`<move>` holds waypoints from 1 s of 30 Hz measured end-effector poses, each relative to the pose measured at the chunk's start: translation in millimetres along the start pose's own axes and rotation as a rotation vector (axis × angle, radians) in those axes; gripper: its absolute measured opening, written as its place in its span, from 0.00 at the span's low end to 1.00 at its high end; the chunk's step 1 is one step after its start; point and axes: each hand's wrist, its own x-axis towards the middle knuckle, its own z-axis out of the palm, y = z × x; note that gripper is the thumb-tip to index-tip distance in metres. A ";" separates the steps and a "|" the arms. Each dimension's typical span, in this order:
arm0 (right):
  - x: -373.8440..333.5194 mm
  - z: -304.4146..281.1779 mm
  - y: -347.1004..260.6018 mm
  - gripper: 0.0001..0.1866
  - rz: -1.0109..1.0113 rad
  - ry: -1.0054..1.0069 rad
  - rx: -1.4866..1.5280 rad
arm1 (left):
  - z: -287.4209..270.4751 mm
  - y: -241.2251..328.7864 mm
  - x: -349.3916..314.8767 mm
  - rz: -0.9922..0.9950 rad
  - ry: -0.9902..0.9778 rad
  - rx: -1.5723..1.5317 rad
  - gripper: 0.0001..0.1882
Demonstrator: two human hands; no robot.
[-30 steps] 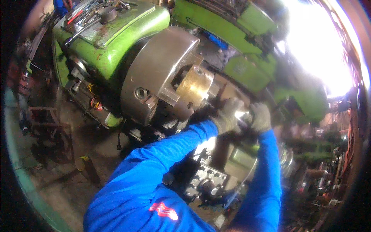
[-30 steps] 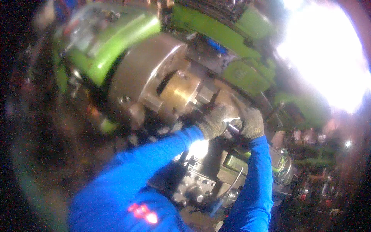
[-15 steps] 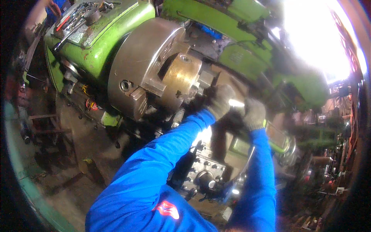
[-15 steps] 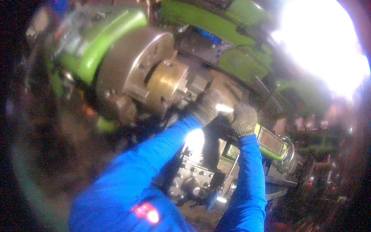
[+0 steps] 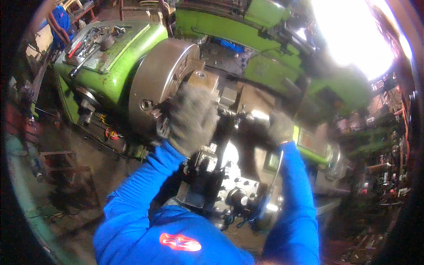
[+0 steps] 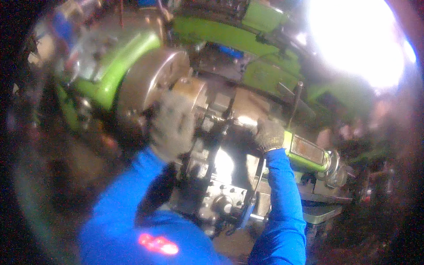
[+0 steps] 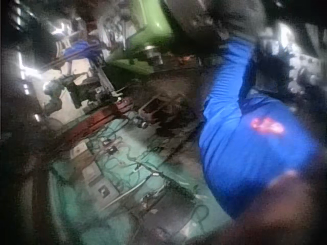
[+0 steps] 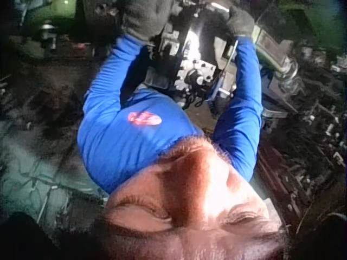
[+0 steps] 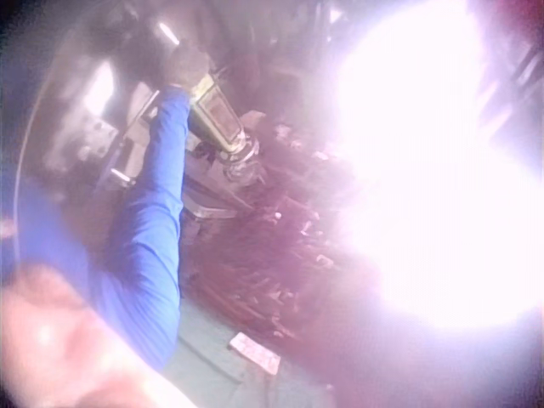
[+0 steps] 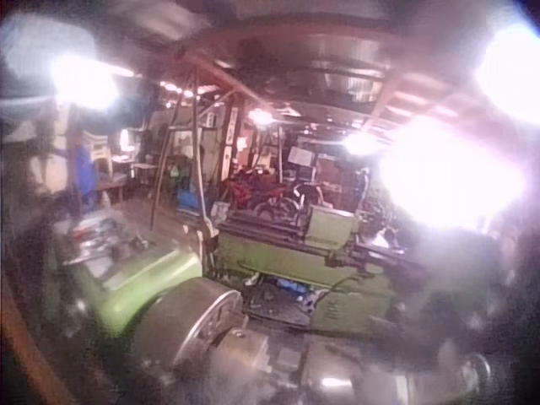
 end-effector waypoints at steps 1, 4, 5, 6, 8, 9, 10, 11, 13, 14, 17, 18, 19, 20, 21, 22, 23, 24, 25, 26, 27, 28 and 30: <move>-3.0 -1.2 -2.1 0.17 0.012 0.001 -0.001 | -14.3 -10.7 16.8 0.029 0.049 0.093 0.23; -5.9 -10.2 0.7 0.27 0.023 -0.003 0.035 | -36.3 -53.9 58.0 -0.163 -0.096 0.487 0.31; -9.8 -11.8 -1.3 0.30 0.044 -0.045 0.036 | -40.3 -64.3 68.6 -0.250 -0.176 0.617 0.34; -7.7 -17.9 -4.3 0.32 0.065 -0.075 0.039 | -42.5 -67.8 80.0 -0.328 -0.244 0.755 0.37; 1.8 -36.6 -16.7 0.38 0.085 -0.189 0.067 | -48.3 -64.8 95.9 -0.440 -0.318 0.780 0.42; 2.3 -35.4 -19.2 0.31 0.072 -0.151 0.066 | -49.1 -64.9 100.5 -0.500 -0.357 0.789 0.44; 0.1 -33.9 -19.2 0.24 0.063 -0.115 0.062 | -50.1 -68.7 102.4 -0.518 -0.345 0.807 0.43; -4.1 -31.7 -13.1 0.17 0.064 -0.088 0.044 | -48.3 -62.2 107.0 -0.583 -0.348 0.771 0.42; -0.9 -17.3 -2.4 0.17 0.041 -0.127 0.047 | -49.0 -52.1 112.4 -0.732 -0.350 0.705 0.41; -2.3 -19.4 -3.9 0.17 0.039 -0.131 0.059 | -49.3 -53.7 110.9 -0.726 -0.335 0.707 0.41; -0.5 -31.1 -10.1 0.19 0.049 -0.212 0.040 | -50.0 -63.7 107.1 -0.697 -0.282 0.727 0.41; 1.1 -36.5 -14.5 0.22 0.071 -0.259 0.023 | -48.8 -68.0 105.2 -0.671 -0.266 0.747 0.41; 1.1 -38.7 -16.8 0.24 0.093 -0.309 0.000 | -46.0 -67.5 104.1 -0.648 -0.249 0.760 0.42; -0.5 -33.7 -15.5 0.26 0.089 -0.286 -0.003 | -45.2 -68.1 107.1 -0.695 -0.285 0.722 0.42; -2.8 -25.3 -11.4 0.28 0.084 -0.263 -0.004 | -43.6 -68.6 107.3 -0.700 -0.286 0.734 0.43; -4.6 -28.6 -13.3 0.30 0.081 -0.238 -0.009 | -40.9 -69.2 107.5 -0.705 -0.285 0.741 0.43; -5.9 -30.5 -18.8 0.30 0.115 -0.259 0.036 | -40.9 -70.6 106.7 -0.708 -0.285 0.750 0.44; -7.9 -32.3 -26.8 0.30 0.150 -0.280 0.081 | -44.1 -72.7 103.9 -0.670 -0.254 0.717 0.45; -10.3 -37.4 -32.0 0.30 0.190 -0.301 0.119 | -44.0 -75.4 102.7 -0.670 -0.249 0.718 0.45; -11.4 -37.5 -33.2 0.30 0.191 -0.308 0.138 | -44.6 -78.7 101.7 -0.671 -0.244 0.721 0.45; -12.2 -35.6 -34.8 0.30 0.191 -0.315 0.158 | -45.9 -82.6 100.9 -0.672 -0.240 0.725 0.46; -15.3 -35.1 -34.7 0.30 0.197 -0.324 0.173 | -44.9 -80.8 103.7 -0.696 -0.244 0.711 0.44; -10.0 -1.9 -2.7 0.28 0.152 -0.322 0.127 | -37.1 -87.6 102.4 -0.593 -0.156 0.706 0.43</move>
